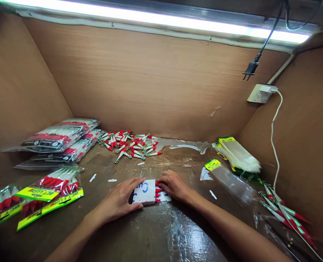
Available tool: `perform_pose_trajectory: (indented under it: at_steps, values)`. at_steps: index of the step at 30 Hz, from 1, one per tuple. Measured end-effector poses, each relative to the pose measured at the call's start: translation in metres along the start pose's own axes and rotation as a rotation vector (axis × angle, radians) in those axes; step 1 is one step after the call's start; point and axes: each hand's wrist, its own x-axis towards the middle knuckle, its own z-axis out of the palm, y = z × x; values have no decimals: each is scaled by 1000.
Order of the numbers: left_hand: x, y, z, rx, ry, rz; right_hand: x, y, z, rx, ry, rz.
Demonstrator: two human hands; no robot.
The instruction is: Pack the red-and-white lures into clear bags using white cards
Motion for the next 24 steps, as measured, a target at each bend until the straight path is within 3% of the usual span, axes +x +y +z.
perform_pose_trajectory:
  at_steps: [6, 15, 20, 24]
  values:
    - [-1, -9, 8, 43, -23, -5, 7, 3, 3, 55, -62, -123]
    - [-5, -9, 12, 45, 14, 33, 0, 2, -10, 154, -24, -48]
    - [-6, -5, 10, 33, -3, 4, 58, 27, -18, -145, 169, 107]
    - [-7, -1, 5, 9, -16, 2, 107, 40, -15, -222, 183, 122]
